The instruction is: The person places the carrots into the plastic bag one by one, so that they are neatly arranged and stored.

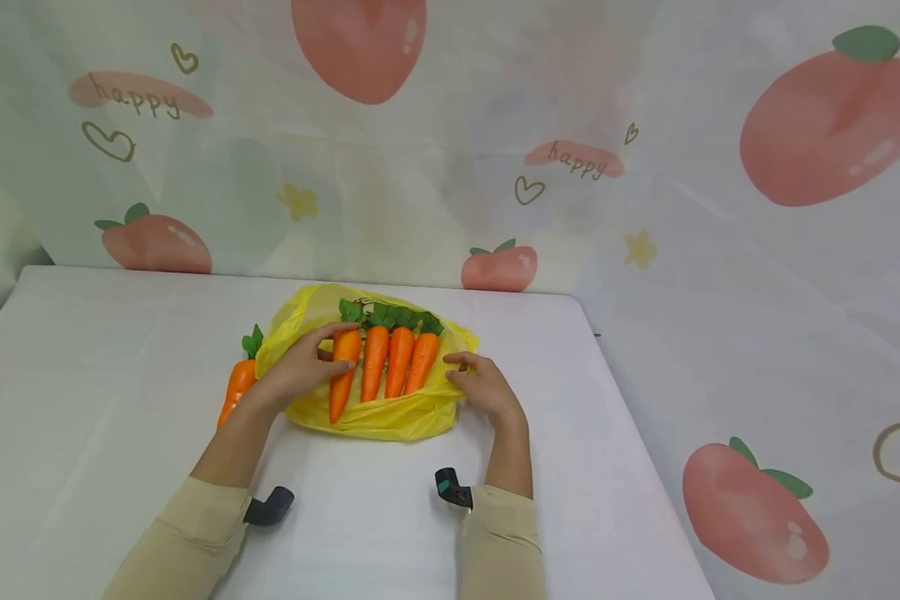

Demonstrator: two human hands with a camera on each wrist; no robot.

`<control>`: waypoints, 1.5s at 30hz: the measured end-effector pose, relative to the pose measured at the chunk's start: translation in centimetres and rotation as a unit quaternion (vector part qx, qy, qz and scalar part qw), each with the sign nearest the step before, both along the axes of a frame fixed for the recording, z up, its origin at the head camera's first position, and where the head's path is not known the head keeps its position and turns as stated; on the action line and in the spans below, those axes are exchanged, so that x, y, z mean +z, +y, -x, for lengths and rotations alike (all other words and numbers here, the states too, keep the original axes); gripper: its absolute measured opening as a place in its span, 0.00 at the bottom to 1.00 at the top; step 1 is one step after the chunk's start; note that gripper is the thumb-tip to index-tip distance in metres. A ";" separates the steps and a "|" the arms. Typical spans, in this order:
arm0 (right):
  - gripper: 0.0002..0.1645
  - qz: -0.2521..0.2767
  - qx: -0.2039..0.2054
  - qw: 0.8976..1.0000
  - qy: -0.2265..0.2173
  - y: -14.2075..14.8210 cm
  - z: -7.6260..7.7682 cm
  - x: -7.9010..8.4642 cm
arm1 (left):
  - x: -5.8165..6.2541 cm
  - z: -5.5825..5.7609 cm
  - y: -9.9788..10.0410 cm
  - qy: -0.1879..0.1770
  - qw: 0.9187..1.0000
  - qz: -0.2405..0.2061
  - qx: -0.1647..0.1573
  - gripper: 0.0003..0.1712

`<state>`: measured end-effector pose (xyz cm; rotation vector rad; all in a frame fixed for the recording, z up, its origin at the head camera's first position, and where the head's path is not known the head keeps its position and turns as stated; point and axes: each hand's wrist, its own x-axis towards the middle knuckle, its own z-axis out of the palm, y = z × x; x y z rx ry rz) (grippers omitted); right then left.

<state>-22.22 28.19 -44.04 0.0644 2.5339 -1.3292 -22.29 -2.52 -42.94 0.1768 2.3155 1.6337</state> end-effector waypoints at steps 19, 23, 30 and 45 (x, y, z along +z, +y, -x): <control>0.22 -0.009 -0.001 1.000 -0.007 0.3 0.1 0.2 | -0.3 1.6 0.6 -0.038 0.998 0.044 -0.015 0.37; 0.22 -0.003 -0.001 1.000 -0.009 0.4 0.1 0.3 | -0.3 1.7 0.8 -0.053 0.998 0.018 -0.017 0.37; 0.22 0.002 -0.002 1.000 -0.008 0.4 0.1 0.2 | -1.1 2.0 0.9 -0.041 0.999 0.025 0.005 0.35; 0.22 0.005 0.002 1.000 -0.002 0.1 0.2 -0.1 | -2.0 1.8 1.0 -0.029 0.999 0.042 0.013 0.33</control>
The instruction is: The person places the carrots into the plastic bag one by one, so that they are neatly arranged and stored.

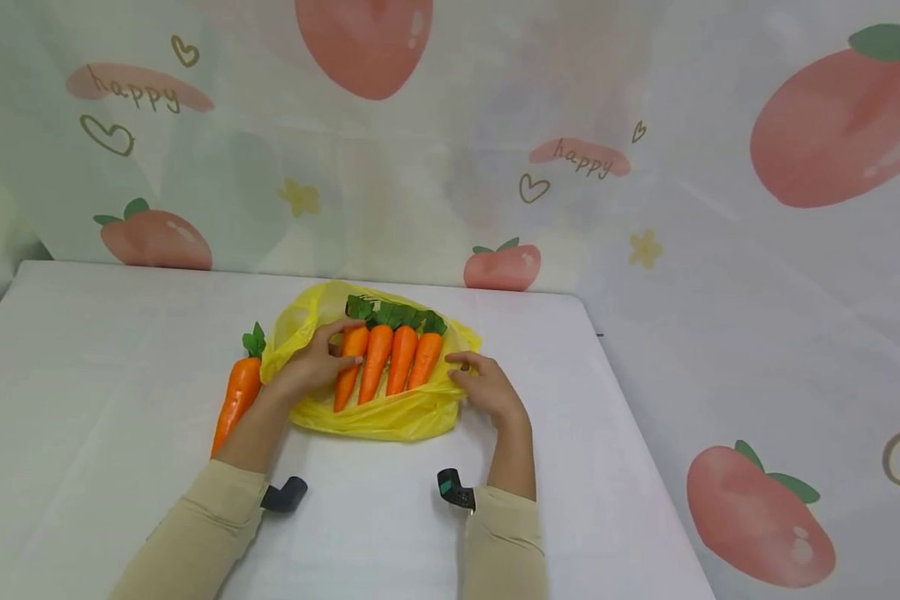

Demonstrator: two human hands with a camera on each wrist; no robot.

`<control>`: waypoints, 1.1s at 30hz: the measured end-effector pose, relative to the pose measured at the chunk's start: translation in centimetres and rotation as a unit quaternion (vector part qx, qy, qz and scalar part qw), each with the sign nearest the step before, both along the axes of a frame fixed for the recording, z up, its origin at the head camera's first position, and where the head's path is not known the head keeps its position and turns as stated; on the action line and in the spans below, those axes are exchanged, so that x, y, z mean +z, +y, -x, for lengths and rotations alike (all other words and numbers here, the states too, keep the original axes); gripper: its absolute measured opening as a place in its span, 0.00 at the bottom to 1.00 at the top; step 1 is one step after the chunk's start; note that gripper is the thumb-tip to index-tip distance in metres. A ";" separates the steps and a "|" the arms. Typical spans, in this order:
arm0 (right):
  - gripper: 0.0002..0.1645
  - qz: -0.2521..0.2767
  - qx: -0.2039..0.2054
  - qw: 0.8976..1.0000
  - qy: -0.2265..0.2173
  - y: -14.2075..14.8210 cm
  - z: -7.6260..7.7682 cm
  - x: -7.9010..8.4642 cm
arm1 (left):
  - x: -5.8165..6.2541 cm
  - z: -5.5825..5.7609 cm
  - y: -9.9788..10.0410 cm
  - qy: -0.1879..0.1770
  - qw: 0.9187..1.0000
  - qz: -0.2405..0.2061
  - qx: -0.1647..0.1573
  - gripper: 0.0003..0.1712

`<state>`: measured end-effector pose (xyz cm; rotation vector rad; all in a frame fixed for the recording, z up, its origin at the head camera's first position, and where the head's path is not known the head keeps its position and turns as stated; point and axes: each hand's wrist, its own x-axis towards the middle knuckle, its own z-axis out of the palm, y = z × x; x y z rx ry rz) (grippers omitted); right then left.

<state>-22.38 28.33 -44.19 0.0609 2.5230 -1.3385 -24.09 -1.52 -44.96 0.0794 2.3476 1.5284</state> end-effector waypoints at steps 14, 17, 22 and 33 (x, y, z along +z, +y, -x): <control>0.22 -0.002 -0.003 1.000 -0.002 -0.1 0.0 0.2 | 0.0 0.0 -0.1 -0.028 1.000 -0.006 -0.007 0.36; 0.22 -0.002 -0.002 1.000 -0.003 -0.1 -0.1 0.1 | 0.0 0.0 -0.2 -0.031 0.999 -0.008 -0.004 0.36; 0.22 0.002 0.004 1.000 0.002 -0.2 -0.1 0.0 | 0.3 -0.1 -0.3 -0.028 1.000 -0.009 0.000 0.36; 0.22 0.004 0.005 1.000 0.002 -0.1 -0.1 0.0 | 0.7 -0.4 -0.3 -0.029 1.000 -0.007 0.011 0.35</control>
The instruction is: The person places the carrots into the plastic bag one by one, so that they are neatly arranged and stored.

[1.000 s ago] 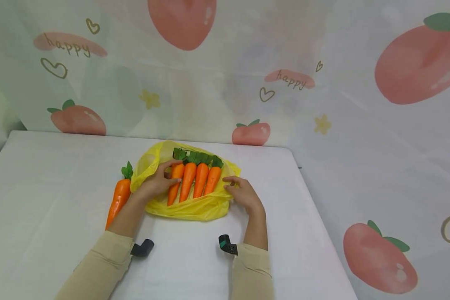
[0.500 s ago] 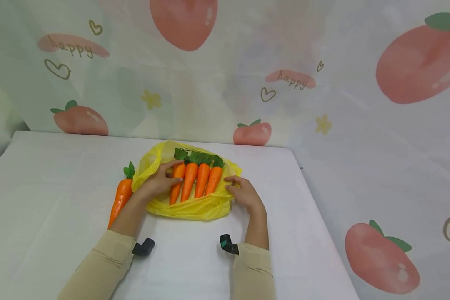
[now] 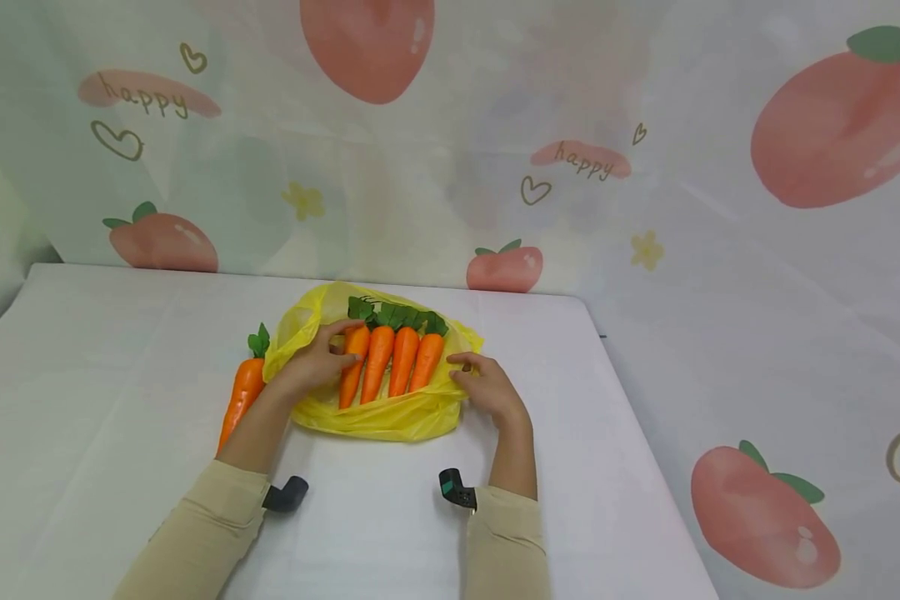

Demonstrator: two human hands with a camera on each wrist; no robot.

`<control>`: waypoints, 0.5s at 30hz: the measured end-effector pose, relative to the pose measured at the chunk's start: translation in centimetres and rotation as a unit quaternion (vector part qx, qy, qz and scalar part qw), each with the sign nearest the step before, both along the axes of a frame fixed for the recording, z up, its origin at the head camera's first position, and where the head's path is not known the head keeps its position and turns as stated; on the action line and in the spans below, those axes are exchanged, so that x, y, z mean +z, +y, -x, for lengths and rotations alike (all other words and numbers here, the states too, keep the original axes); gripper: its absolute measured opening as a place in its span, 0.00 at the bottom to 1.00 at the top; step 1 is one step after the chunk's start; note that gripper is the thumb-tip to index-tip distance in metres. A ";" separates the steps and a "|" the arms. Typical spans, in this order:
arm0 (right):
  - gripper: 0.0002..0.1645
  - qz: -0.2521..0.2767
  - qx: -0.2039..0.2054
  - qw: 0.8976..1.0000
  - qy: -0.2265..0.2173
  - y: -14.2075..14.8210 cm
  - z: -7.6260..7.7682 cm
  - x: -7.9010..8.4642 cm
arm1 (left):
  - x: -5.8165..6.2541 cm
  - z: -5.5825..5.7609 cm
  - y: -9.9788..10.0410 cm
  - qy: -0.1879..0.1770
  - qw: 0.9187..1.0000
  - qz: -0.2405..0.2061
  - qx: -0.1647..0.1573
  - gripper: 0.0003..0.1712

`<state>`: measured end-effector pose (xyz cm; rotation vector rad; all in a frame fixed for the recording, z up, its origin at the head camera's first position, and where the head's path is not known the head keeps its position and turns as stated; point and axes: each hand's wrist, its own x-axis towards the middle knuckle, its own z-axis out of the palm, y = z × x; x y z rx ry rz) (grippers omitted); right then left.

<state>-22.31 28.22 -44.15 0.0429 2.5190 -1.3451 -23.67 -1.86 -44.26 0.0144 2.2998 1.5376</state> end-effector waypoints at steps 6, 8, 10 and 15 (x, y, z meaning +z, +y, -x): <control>0.22 0.002 0.000 1.000 0.002 -0.1 0.0 0.0 | -0.1 -0.1 -0.1 -0.001 1.000 0.000 -0.005 0.34; 0.22 0.000 0.000 1.000 0.001 -0.1 0.0 0.0 | -0.2 -0.1 -0.2 -0.002 1.000 -0.004 -0.009 0.34; 0.22 -0.002 -0.001 1.000 -0.001 -0.1 0.1 -0.1 | -0.1 -0.2 -0.2 -0.003 1.000 -0.003 -0.011 0.34; 0.22 -0.003 -0.002 1.000 0.000 -0.1 0.0 -0.2 | 0.4 -0.7 -0.2 0.004 1.000 0.016 -0.008 0.34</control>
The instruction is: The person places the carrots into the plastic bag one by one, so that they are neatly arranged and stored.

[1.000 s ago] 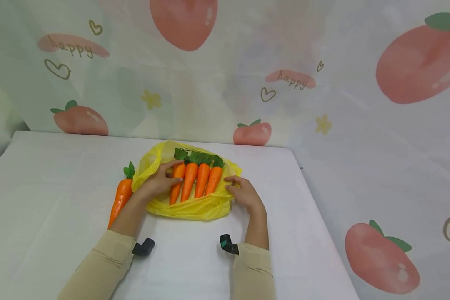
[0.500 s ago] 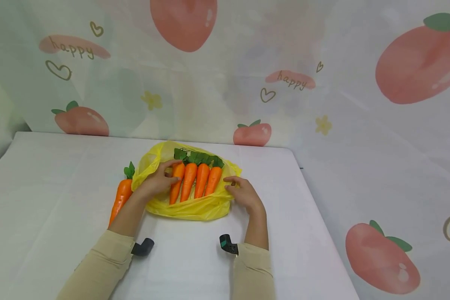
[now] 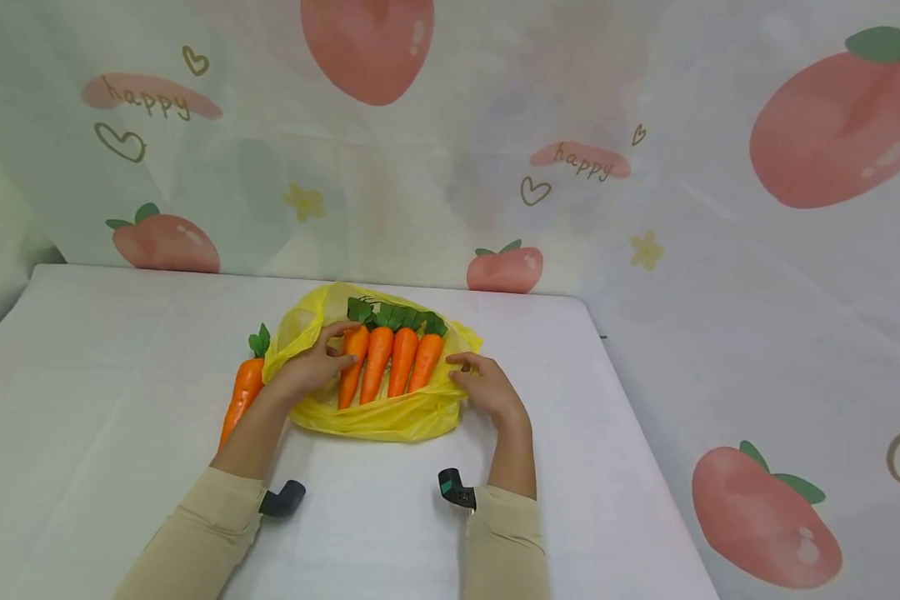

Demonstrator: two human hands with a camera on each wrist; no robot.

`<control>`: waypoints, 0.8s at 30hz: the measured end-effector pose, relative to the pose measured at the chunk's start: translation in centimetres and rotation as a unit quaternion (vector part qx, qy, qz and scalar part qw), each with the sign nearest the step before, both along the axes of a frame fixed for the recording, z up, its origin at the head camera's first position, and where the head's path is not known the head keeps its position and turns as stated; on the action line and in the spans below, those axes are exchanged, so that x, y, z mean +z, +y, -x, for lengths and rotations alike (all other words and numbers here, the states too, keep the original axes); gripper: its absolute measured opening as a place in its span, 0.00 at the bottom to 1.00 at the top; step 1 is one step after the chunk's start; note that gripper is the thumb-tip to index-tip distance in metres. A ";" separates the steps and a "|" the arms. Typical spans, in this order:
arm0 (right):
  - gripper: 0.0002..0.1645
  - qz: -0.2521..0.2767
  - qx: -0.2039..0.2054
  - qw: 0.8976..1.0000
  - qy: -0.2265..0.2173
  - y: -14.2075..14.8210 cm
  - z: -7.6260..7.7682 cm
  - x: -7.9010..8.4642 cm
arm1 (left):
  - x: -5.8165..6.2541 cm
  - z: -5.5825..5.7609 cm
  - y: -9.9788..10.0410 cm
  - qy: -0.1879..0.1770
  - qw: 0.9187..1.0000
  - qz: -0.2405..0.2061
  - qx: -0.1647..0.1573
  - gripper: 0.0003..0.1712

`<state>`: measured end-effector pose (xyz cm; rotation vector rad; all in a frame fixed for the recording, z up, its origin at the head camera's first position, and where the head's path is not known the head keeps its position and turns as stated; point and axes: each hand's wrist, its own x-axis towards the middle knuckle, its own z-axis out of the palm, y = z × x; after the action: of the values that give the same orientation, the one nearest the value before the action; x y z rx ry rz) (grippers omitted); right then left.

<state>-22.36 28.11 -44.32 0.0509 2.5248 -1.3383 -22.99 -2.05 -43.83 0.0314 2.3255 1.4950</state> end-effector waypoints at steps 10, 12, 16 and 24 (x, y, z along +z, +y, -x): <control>0.22 0.004 0.003 1.000 -0.002 0.0 0.0 -0.1 | 0.8 -0.8 0.1 0.043 0.999 0.009 0.016 0.34; 0.22 0.002 0.002 1.000 -0.003 0.0 0.0 -0.1 | 0.9 -1.0 0.1 0.045 0.999 0.010 0.015 0.33; 0.22 -0.004 0.001 1.000 -0.001 0.0 -0.1 0.0 | 1.1 -1.3 0.2 0.050 0.999 0.007 0.013 0.33; 0.22 -0.005 0.004 1.000 0.001 0.0 -0.1 0.1 | 1.2 -2.0 -0.3 0.067 0.998 0.007 0.017 0.33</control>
<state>-22.26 28.15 -44.21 0.0401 2.5311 -1.3235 -21.04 -2.31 -42.61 0.0927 2.4524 1.5363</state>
